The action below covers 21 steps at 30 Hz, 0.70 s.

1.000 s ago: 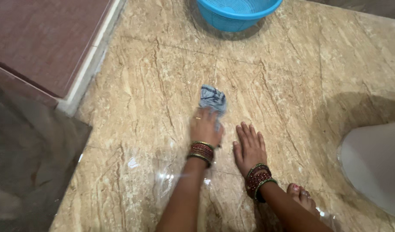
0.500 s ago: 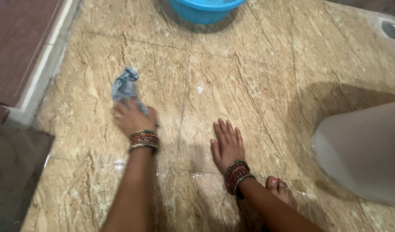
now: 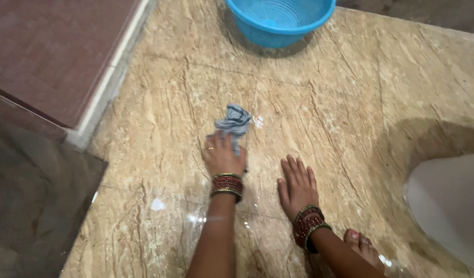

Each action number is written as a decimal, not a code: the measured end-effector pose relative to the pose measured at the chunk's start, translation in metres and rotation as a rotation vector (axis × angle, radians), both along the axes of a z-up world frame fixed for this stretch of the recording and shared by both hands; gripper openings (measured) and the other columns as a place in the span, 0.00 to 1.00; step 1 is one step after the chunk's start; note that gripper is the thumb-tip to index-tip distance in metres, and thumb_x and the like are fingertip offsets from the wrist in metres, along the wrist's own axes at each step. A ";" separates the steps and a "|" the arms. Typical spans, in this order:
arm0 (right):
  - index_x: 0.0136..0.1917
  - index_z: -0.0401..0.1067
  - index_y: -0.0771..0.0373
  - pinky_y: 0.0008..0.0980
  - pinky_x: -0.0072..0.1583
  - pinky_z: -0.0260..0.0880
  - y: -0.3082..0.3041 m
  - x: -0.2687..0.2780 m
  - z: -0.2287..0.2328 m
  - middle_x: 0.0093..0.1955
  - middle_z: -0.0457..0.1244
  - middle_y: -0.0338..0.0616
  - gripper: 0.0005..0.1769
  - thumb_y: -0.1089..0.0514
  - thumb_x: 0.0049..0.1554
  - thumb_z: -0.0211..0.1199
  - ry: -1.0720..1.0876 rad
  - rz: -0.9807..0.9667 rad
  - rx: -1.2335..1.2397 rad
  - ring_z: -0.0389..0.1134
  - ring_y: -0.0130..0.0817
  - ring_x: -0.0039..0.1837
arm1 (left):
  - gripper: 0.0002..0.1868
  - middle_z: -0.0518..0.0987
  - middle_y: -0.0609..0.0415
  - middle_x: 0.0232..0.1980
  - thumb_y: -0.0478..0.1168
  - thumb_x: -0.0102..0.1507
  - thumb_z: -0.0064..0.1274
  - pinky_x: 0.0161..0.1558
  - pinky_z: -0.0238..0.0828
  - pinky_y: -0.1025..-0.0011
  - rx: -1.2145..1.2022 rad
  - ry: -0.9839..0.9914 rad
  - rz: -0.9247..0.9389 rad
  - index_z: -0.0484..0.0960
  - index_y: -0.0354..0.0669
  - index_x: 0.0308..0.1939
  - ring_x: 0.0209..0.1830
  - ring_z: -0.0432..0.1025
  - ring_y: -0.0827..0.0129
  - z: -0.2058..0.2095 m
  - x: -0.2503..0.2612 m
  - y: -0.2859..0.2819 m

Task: The person wipes the tiled bathroom floor by hand using a damp cloth, moving across the surface while the floor is wet.

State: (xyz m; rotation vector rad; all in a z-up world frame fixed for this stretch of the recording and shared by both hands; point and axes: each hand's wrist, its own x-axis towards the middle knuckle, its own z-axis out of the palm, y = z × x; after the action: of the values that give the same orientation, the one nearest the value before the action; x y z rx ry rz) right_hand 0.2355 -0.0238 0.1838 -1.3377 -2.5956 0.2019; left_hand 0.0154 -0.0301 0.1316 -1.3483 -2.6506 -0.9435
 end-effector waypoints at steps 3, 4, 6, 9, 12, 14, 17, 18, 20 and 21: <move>0.79 0.54 0.56 0.47 0.80 0.31 0.000 -0.003 -0.001 0.83 0.46 0.44 0.33 0.45 0.64 0.43 -0.001 -0.013 -0.025 0.40 0.41 0.84 | 0.30 0.69 0.44 0.69 0.53 0.56 0.54 0.65 0.53 0.44 -0.053 0.027 0.198 0.77 0.46 0.60 0.71 0.58 0.45 0.002 -0.064 -0.018; 0.79 0.54 0.57 0.47 0.80 0.31 0.000 -0.003 -0.001 0.83 0.46 0.44 0.33 0.45 0.64 0.43 -0.003 -0.009 -0.024 0.40 0.41 0.84 | 0.31 0.69 0.44 0.68 0.53 0.56 0.55 0.66 0.53 0.44 -0.093 -0.015 0.237 0.77 0.45 0.60 0.71 0.58 0.45 0.007 -0.081 -0.027; 0.79 0.54 0.57 0.47 0.79 0.31 -0.001 0.000 -0.001 0.83 0.46 0.44 0.33 0.45 0.64 0.43 -0.007 -0.004 -0.016 0.40 0.41 0.84 | 0.30 0.70 0.45 0.69 0.53 0.57 0.54 0.69 0.54 0.45 -0.081 -0.035 0.267 0.77 0.44 0.60 0.71 0.59 0.46 0.013 -0.092 -0.042; 0.79 0.54 0.57 0.47 0.79 0.32 0.000 0.001 -0.003 0.83 0.46 0.44 0.33 0.44 0.64 0.43 0.000 0.006 0.007 0.40 0.41 0.84 | 0.31 0.69 0.42 0.69 0.52 0.58 0.54 0.71 0.53 0.45 -0.111 -0.022 0.310 0.76 0.41 0.63 0.72 0.59 0.45 0.016 -0.076 -0.043; 0.79 0.54 0.57 0.47 0.79 0.33 -0.002 0.003 -0.005 0.83 0.46 0.44 0.33 0.44 0.65 0.43 -0.008 0.006 0.003 0.41 0.41 0.84 | 0.40 0.66 0.37 0.69 0.55 0.55 0.56 0.65 0.51 0.41 -0.155 0.083 0.322 0.72 0.36 0.68 0.69 0.57 0.36 0.015 -0.040 -0.035; 0.79 0.54 0.58 0.47 0.79 0.33 -0.001 0.002 -0.004 0.83 0.46 0.44 0.33 0.44 0.64 0.43 -0.019 0.006 0.006 0.41 0.42 0.84 | 0.38 0.64 0.42 0.74 0.52 0.54 0.54 0.69 0.52 0.47 -0.194 -0.177 0.141 0.71 0.46 0.68 0.73 0.56 0.43 0.016 0.001 -0.032; 0.78 0.54 0.59 0.48 0.79 0.33 0.002 0.002 -0.006 0.83 0.46 0.46 0.33 0.45 0.64 0.44 -0.018 0.020 0.042 0.41 0.43 0.83 | 0.35 0.67 0.44 0.72 0.52 0.59 0.53 0.67 0.53 0.46 -0.117 -0.037 -0.227 0.72 0.44 0.69 0.73 0.58 0.45 0.023 0.063 -0.035; 0.78 0.54 0.59 0.48 0.79 0.33 -0.001 0.000 -0.008 0.83 0.46 0.46 0.32 0.46 0.64 0.44 -0.007 0.025 0.046 0.41 0.42 0.84 | 0.34 0.67 0.44 0.72 0.52 0.59 0.53 0.67 0.53 0.46 -0.138 -0.043 -0.270 0.73 0.44 0.67 0.73 0.58 0.44 0.024 0.069 -0.036; 0.78 0.55 0.58 0.48 0.80 0.34 -0.001 0.003 -0.008 0.83 0.46 0.46 0.32 0.47 0.65 0.43 0.001 0.032 0.064 0.41 0.41 0.84 | 0.32 0.68 0.44 0.71 0.51 0.58 0.53 0.67 0.53 0.46 -0.170 -0.066 -0.357 0.74 0.45 0.65 0.72 0.58 0.44 0.023 0.081 -0.033; 0.78 0.55 0.58 0.48 0.80 0.34 -0.001 0.004 -0.008 0.83 0.46 0.45 0.32 0.47 0.64 0.44 -0.005 0.025 0.056 0.41 0.41 0.84 | 0.32 0.67 0.45 0.72 0.52 0.58 0.53 0.66 0.53 0.46 -0.163 -0.073 -0.331 0.74 0.45 0.65 0.72 0.58 0.44 0.020 0.079 -0.032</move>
State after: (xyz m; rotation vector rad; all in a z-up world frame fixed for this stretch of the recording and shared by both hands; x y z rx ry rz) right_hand 0.2393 -0.0245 0.1761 -1.2886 -2.6032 0.1284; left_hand 0.0942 -0.0623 0.1513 -1.8677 -2.6571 -0.8287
